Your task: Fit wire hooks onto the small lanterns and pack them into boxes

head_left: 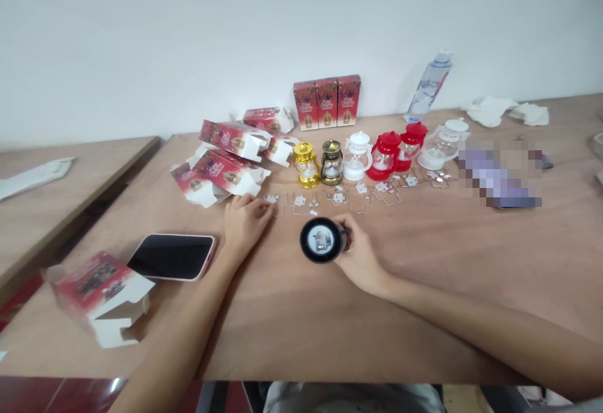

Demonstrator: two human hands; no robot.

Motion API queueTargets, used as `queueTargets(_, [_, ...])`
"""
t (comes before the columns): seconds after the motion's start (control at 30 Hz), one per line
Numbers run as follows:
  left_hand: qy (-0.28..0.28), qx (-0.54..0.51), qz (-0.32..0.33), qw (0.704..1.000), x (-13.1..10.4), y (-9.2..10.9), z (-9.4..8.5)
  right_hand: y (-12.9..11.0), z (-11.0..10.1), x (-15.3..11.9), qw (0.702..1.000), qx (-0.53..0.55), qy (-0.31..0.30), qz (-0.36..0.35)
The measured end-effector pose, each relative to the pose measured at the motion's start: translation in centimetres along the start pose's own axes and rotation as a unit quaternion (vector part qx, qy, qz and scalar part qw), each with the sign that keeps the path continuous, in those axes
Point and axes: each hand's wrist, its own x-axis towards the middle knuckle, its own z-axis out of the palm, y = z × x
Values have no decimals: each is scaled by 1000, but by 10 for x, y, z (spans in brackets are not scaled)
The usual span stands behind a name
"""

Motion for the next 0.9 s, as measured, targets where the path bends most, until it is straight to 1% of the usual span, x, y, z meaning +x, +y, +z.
queueTargets(0.07, [3,10,-10,1000,0,0,0,0,0,0,1000,4,1,-1])
queueTargets(0.37, [-23,60,-27,998,1,3,1,0,0,0,1000,7,-3,-12])
queueTargets(0.67, [-31,48,-30,998,2,1,2,0,0,1,1000,-5,-6,-9])
queueTargets(0.9, [-21,8,-25,999,3,-8,5,1,0,1,1000,-5,-9,-11])
